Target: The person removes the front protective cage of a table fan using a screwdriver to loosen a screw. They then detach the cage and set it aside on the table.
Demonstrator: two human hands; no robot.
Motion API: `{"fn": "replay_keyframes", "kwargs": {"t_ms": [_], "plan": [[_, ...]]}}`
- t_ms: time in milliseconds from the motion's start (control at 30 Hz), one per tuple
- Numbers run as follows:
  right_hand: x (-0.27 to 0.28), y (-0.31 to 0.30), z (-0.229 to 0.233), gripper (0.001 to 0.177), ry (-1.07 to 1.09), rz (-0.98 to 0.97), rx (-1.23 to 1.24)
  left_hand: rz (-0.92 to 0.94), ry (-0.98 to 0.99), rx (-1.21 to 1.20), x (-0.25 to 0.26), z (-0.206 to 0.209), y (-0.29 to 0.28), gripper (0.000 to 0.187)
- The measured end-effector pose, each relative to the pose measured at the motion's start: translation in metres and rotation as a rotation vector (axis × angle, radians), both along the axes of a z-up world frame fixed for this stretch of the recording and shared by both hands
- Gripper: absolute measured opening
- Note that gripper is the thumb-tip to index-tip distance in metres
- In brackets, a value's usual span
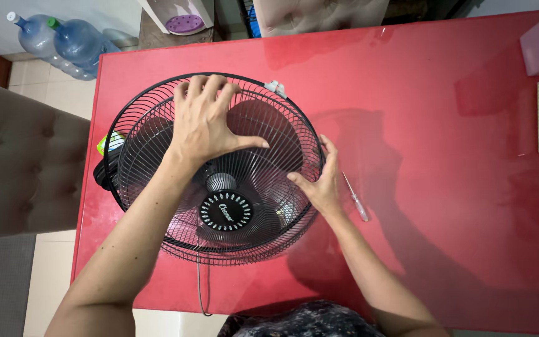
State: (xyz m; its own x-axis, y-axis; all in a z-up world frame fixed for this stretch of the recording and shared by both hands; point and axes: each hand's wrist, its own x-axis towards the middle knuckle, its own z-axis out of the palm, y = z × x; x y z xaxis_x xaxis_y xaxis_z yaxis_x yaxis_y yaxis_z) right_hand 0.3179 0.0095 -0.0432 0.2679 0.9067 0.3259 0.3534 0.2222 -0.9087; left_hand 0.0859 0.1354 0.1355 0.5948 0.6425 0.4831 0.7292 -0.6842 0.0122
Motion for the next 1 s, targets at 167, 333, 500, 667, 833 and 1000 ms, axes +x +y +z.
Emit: {"fn": "replay_keyframes", "kwargs": {"t_ms": [167,333,500,667,833,1000], "plan": [[-0.001,-0.001,0.000,0.112,0.019,-0.017,0.017,0.089,-0.023,-0.039,0.002,0.000,-0.003,0.099],[0.001,0.000,0.005,0.105,0.041,0.002,-0.041,0.084,-0.038,0.027,0.006,-0.005,-0.001,0.073],[-0.002,-0.001,0.007,0.106,0.065,0.017,-0.014,-0.119,-0.089,-0.039,0.027,-0.012,0.039,0.058],[-0.002,-0.006,0.003,0.103,0.060,0.018,0.012,-0.123,0.021,-0.368,0.062,-0.018,0.066,0.039],[0.016,-0.018,-0.023,0.083,0.336,-0.012,-0.077,-0.164,0.022,-0.327,0.065,-0.017,0.067,0.028],[0.065,-0.024,-0.064,0.055,-0.242,-0.381,-0.461,-0.163,-0.004,-0.413,0.046,-0.004,0.060,0.030]]}}
